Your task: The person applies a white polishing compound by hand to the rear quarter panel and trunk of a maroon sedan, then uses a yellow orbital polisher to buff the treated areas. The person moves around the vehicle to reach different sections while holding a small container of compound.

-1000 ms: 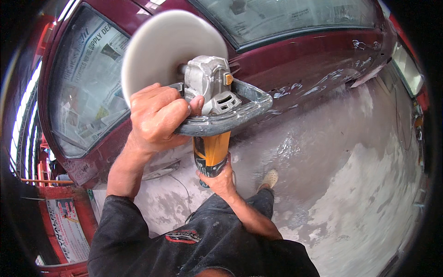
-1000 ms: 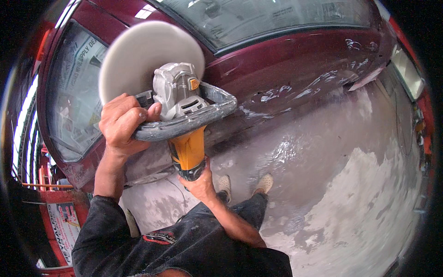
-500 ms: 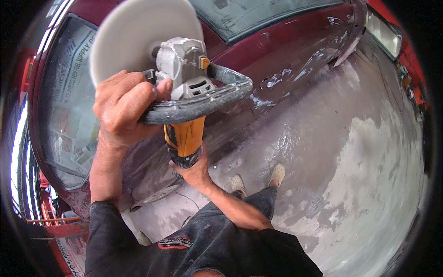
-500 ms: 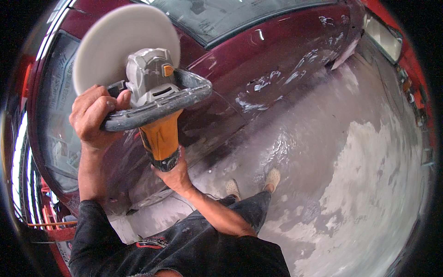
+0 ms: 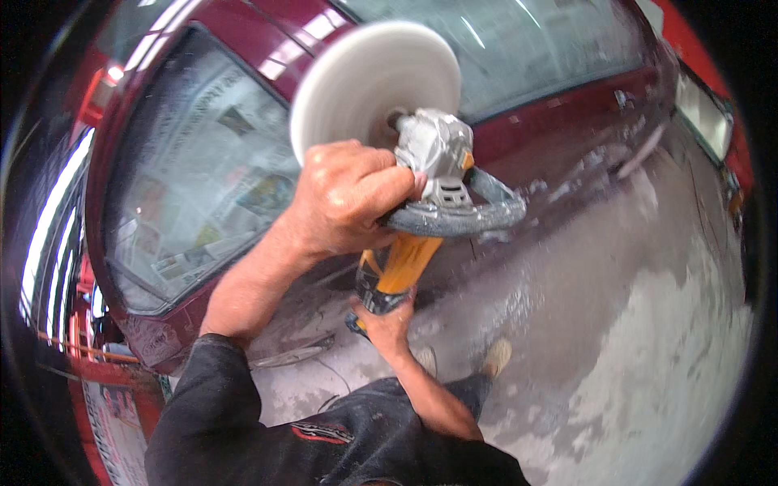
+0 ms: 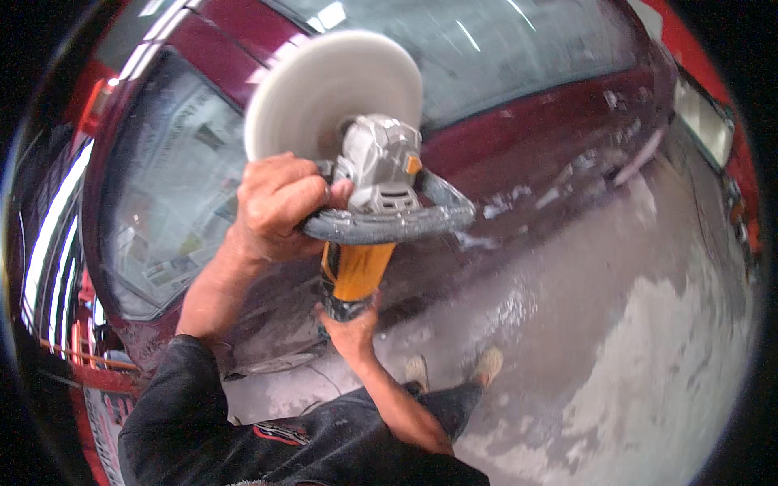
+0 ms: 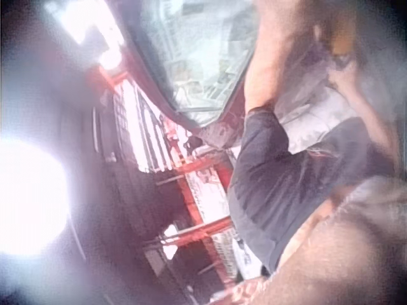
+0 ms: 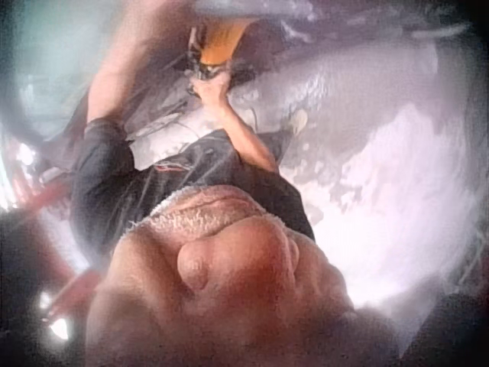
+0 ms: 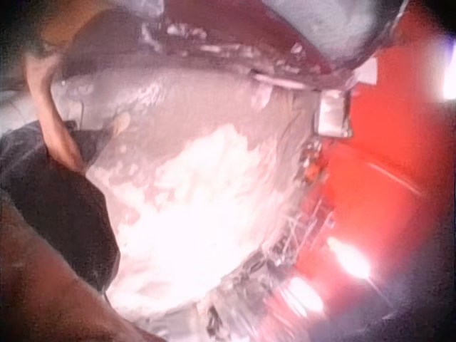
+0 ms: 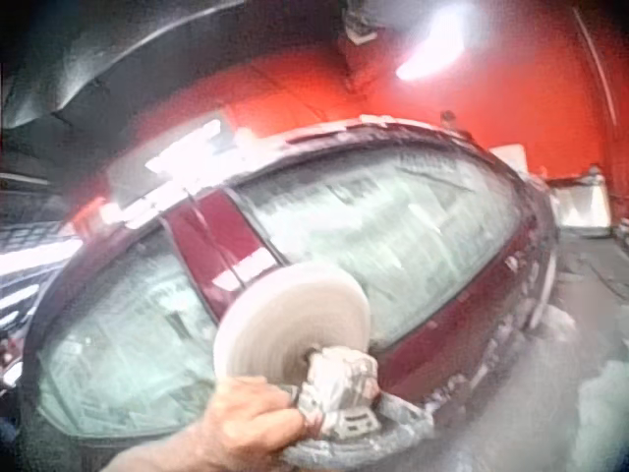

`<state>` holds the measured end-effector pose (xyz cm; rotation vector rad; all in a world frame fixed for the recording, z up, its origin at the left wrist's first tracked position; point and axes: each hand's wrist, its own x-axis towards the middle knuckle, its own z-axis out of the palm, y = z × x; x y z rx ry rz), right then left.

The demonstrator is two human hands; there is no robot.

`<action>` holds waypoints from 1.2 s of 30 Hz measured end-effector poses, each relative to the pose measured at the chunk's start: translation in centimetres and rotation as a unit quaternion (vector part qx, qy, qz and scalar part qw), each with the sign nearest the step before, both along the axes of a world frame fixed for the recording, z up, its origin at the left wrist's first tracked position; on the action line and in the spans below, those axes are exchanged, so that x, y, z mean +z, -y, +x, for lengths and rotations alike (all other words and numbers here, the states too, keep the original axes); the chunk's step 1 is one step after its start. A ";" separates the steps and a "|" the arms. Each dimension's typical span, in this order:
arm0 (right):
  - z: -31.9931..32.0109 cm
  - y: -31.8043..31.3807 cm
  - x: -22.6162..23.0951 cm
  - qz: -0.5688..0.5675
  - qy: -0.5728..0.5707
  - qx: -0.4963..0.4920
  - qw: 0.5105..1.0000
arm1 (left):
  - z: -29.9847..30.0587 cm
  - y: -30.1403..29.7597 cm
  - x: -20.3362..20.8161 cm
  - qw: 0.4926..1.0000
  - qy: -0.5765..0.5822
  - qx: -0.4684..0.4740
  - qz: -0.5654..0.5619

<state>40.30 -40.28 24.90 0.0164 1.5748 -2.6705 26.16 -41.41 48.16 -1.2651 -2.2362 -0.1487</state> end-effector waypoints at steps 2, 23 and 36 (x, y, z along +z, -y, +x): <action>0.2 -0.6 2.0 -0.010 -0.011 0.021 1.000 | 1.8 2.1 2.3 0.998 -0.009 0.061 -0.024; -6.6 2.0 12.6 0.103 -0.136 0.099 0.980 | 3.8 15.6 12.7 0.919 -0.283 0.228 0.149; 2.1 -3.0 2.2 0.109 -0.043 0.086 0.989 | 6.3 10.0 1.5 0.977 -0.039 0.127 0.166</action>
